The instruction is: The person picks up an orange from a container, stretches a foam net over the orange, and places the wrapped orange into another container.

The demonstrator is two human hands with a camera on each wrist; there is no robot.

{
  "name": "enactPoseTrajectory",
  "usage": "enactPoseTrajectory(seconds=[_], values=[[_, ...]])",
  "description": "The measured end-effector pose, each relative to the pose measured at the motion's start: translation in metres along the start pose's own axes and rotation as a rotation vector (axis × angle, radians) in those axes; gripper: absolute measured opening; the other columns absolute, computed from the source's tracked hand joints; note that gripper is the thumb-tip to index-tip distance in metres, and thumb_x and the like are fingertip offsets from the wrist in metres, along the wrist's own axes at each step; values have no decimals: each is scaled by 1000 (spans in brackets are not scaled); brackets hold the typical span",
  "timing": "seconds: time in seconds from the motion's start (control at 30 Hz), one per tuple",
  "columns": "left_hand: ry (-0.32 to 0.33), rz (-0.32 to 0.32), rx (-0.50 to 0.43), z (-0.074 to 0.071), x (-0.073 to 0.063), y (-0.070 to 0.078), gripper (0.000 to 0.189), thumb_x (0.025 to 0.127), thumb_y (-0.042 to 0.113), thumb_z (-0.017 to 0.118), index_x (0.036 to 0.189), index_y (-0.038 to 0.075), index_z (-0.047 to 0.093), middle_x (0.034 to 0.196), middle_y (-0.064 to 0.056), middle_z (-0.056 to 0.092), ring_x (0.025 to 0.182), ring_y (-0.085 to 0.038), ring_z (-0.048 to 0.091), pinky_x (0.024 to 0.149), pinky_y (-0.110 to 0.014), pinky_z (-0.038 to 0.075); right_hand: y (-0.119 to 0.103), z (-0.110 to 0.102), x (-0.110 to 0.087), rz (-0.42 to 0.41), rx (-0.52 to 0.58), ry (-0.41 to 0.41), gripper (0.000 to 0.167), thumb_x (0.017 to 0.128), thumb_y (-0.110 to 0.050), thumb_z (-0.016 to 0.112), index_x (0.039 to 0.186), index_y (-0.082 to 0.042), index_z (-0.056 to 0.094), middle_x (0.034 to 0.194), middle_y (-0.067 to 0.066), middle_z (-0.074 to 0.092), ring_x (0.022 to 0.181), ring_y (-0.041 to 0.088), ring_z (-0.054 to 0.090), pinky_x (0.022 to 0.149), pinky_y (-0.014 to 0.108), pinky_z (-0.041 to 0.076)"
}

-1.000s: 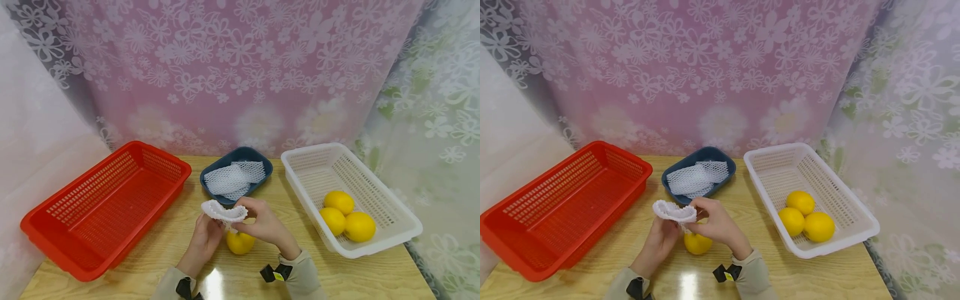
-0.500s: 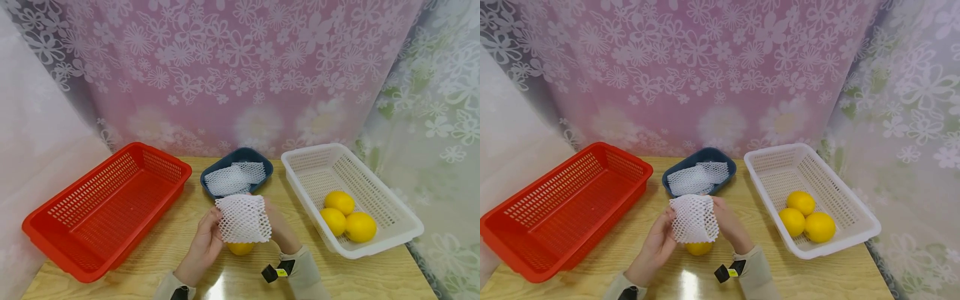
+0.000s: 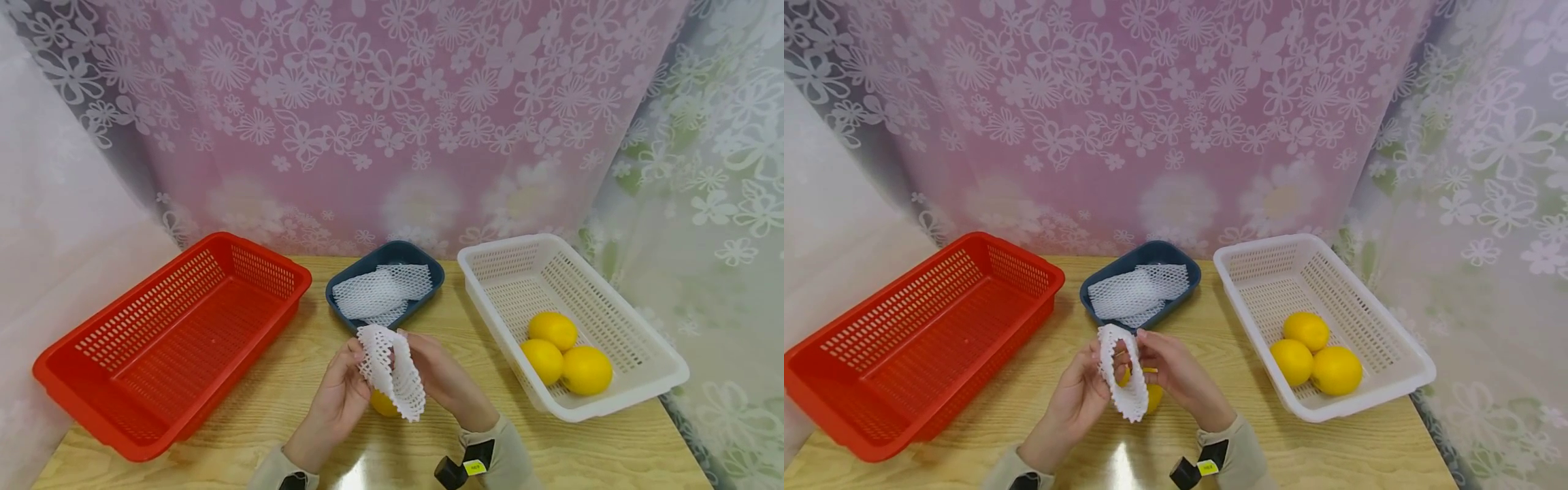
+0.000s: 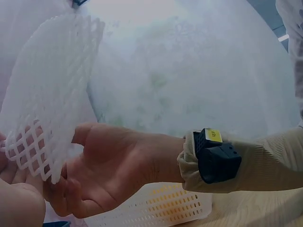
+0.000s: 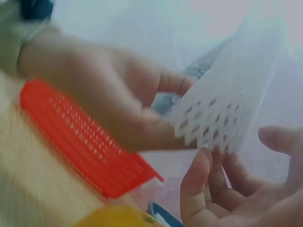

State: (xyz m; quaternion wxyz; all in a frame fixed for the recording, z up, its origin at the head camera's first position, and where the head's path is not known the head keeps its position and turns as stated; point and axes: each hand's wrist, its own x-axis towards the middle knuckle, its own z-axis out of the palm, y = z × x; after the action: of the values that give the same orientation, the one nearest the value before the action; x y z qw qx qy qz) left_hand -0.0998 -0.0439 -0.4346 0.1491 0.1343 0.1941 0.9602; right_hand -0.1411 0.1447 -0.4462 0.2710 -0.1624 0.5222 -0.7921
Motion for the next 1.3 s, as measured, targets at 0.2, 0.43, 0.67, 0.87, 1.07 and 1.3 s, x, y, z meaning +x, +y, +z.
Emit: enactPoseTrajectory(seconds=[0.2, 0.43, 0.67, 0.87, 1.07, 1.3], values=[[-61, -11, -22, -8, -2, -1, 40, 98, -5, 20, 90, 6, 58, 103, -11, 69, 93, -19, 69, 85, -28, 54, -22, 31, -5, 35, 124, 2, 41, 107, -15, 31, 96, -18, 70, 94, -3, 64, 87, 10, 58, 81, 27, 48], [27, -59, -37, -13, -6, 0, 23, 98, 1, 38, 90, 9, 58, 90, 1, 63, 83, -8, 64, 73, -20, 53, -13, 28, -4, -45, 328, 14, 41, 107, -15, 26, 89, -12, 63, 84, 0, 55, 80, 14, 51, 80, 28, 43], [6, -166, -64, -18, -12, -2, 33, 103, 5, 29, 95, 13, 61, 89, 3, 66, 85, -7, 66, 75, -21, 53, -22, 31, -7, -48, 501, 5, 50, 108, -18, 15, 89, -10, 60, 81, 3, 55, 75, 15, 52, 74, 27, 45], [-43, -271, -19, -19, -15, -5, 38, 106, 12, 24, 106, 11, 63, 94, 0, 72, 87, -9, 68, 79, -23, 54, -28, 31, -10, -51, 496, 53, 51, 110, -19, 17, 94, -9, 64, 82, 1, 65, 68, 14, 56, 63, 26, 44], [-84, -317, 25, -21, -17, -7, 43, 106, 14, 22, 117, 7, 63, 113, 0, 70, 105, -10, 64, 93, -25, 50, -31, 30, -11, -61, 514, 19, 54, 110, -19, 17, 93, -9, 66, 81, 0, 67, 66, 12, 57, 57, 22, 44], [-214, -263, 43, -20, -20, -9, 37, 106, 10, 28, 119, 8, 62, 113, 0, 69, 104, -9, 64, 91, -24, 50, -30, 25, -13, 6, 479, 29, 50, 109, -21, 22, 87, -13, 66, 76, -4, 63, 49, 7, 48, 48, 17, 35]])
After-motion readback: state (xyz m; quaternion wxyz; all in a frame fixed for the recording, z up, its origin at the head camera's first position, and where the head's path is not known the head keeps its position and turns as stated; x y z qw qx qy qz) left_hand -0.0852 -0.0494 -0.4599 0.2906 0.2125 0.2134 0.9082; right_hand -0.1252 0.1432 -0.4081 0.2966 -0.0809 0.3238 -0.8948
